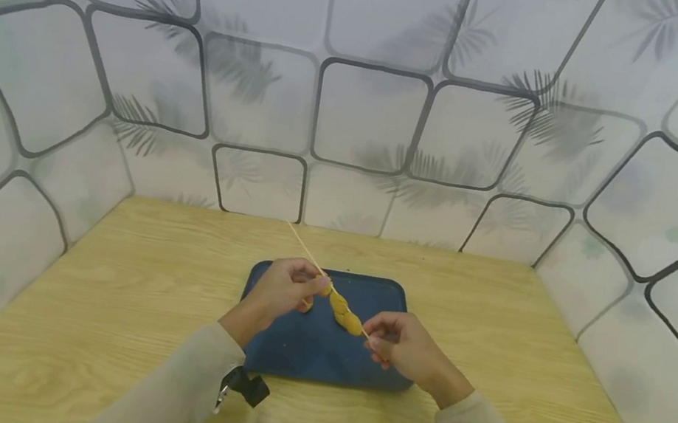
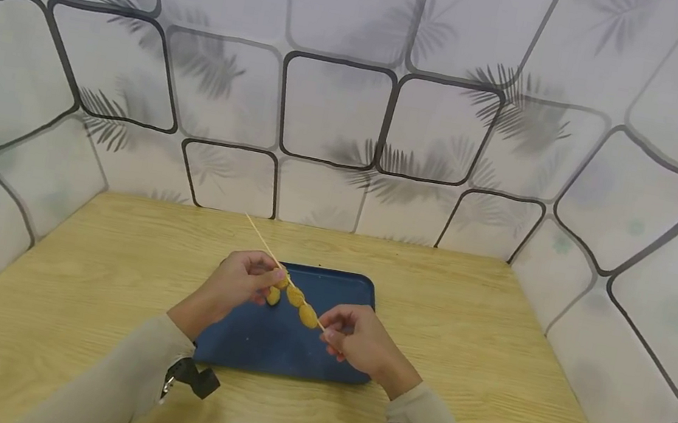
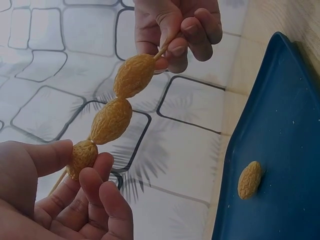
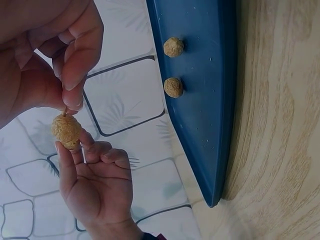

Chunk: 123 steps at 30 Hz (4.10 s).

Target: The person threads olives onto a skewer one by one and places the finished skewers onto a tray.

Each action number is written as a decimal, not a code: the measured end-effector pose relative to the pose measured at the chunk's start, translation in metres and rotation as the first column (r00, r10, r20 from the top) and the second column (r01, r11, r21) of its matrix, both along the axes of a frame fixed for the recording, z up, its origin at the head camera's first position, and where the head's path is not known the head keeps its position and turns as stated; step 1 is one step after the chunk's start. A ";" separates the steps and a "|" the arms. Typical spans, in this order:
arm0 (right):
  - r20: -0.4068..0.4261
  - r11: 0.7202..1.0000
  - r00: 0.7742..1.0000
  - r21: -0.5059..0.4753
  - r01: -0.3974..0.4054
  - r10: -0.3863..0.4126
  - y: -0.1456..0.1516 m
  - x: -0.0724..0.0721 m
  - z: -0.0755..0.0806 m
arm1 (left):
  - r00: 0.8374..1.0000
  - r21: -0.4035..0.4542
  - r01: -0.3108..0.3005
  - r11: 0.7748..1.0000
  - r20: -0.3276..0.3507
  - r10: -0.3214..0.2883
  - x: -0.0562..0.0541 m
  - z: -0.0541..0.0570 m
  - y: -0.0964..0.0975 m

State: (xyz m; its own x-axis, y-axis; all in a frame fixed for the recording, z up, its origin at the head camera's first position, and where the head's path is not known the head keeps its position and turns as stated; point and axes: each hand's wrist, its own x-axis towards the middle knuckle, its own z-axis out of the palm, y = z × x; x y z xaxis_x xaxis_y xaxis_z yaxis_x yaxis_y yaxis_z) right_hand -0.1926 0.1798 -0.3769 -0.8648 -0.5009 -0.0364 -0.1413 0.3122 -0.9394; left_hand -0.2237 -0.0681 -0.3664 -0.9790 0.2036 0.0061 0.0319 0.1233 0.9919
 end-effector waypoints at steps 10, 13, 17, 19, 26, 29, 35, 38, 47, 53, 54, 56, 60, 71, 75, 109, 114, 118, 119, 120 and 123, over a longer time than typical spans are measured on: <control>-0.001 1.000 1.000 0.011 0.002 -0.002 0.002 -0.001 -0.001 | 1.000 -0.006 0.003 1.000 0.007 -0.002 -0.001 -0.001 0.001; -0.001 1.000 1.000 0.017 0.009 -0.009 0.003 -0.002 -0.001 | 1.000 -0.011 0.012 1.000 0.018 -0.012 -0.002 -0.001 0.000; 0.010 0.999 1.000 0.031 0.025 -0.026 0.006 -0.003 -0.001 | 0.998 -0.026 0.043 0.999 0.038 -0.042 -0.002 -0.001 -0.001; 0.015 0.999 0.999 0.035 0.031 -0.031 0.008 -0.003 -0.001 | 0.998 -0.035 0.061 0.998 0.037 -0.059 -0.003 -0.001 -0.002; 0.006 0.999 1.000 0.030 0.030 -0.030 0.020 -0.002 -0.006 | 0.996 -0.037 0.071 0.997 0.055 -0.069 -0.005 -0.007 -0.002; 0.007 0.999 0.999 0.026 0.038 -0.038 0.024 -0.003 -0.008 | 0.995 -0.052 0.078 0.996 0.072 -0.074 -0.007 -0.010 0.000; 0.017 0.998 0.998 0.014 0.058 -0.059 0.029 -0.004 -0.009 | 0.993 -0.115 0.088 0.989 0.086 -0.079 -0.017 -0.024 0.006; 0.023 0.998 0.998 -0.008 0.057 -0.057 0.030 -0.004 -0.009 | 0.991 -0.155 0.100 0.983 0.102 -0.084 -0.023 -0.033 0.009; 0.025 0.998 0.999 -0.044 0.046 -0.045 0.032 -0.003 -0.007 | 0.987 -0.274 0.112 0.955 0.139 -0.076 -0.036 -0.045 0.025; 0.022 0.998 0.998 -0.043 0.054 -0.053 0.032 -0.002 -0.007 | 0.986 -0.412 0.148 0.899 0.131 -0.102 -0.038 -0.042 0.035; 0.024 0.998 0.998 -0.043 0.055 -0.054 0.032 -0.002 -0.007 | 0.985 -0.447 0.161 0.880 0.124 -0.117 -0.038 -0.043 0.036; 0.026 0.998 0.998 -0.047 0.051 -0.050 0.033 -0.002 -0.007 | 0.982 -0.513 0.187 0.838 0.109 -0.153 -0.038 -0.043 0.038; 0.027 0.997 0.998 -0.052 0.050 -0.048 0.034 -0.002 -0.008 | 0.968 -0.685 0.202 0.700 0.031 -0.249 -0.038 -0.043 0.043; 0.039 0.997 0.997 -0.053 0.063 -0.061 0.036 -0.003 -0.009 | 0.970 -0.821 0.108 0.561 -0.036 -0.239 -0.030 -0.039 0.052; 0.038 0.997 0.997 -0.044 0.065 -0.063 0.038 -0.004 -0.011 | 0.976 -0.852 0.112 0.511 -0.003 -0.219 -0.029 -0.039 0.055; 0.051 0.996 0.996 -0.041 0.075 -0.073 0.044 -0.004 -0.018 | 0.953 -0.699 0.176 0.694 -0.056 -0.298 -0.028 -0.050 0.035; 0.032 0.996 0.997 -0.043 0.075 -0.073 0.045 -0.003 -0.015 | 0.968 -0.609 0.169 0.775 -0.045 -0.247 -0.028 -0.045 0.027; 0.028 0.997 0.997 -0.050 0.067 -0.065 0.046 -0.002 -0.014 | 0.984 -0.511 0.147 0.847 -0.013 -0.178 -0.027 -0.039 0.019; 0.027 0.997 0.998 -0.049 0.067 -0.065 0.046 -0.002 -0.014 | 0.987 -0.478 0.138 0.867 -0.003 -0.158 -0.026 -0.037 0.016; 0.025 0.997 0.998 -0.047 0.065 -0.064 0.046 -0.002 -0.014 | 0.990 -0.442 0.129 0.888 0.011 -0.139 -0.025 -0.035 0.014; 0.018 0.997 0.998 -0.043 0.057 -0.056 0.046 -0.002 -0.015 | 0.996 -0.346 0.089 0.934 0.026 -0.085 -0.022 -0.030 0.007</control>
State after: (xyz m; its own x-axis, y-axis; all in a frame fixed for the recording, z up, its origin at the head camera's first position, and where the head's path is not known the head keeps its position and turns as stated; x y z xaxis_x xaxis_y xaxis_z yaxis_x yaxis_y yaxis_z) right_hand -0.1949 0.2258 -0.3917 -0.8912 -0.4527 -0.0305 -0.1087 0.2784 -0.9543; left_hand -0.2461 -0.0616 -0.3967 -0.9569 0.2759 -0.0902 0.0480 0.4569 0.8882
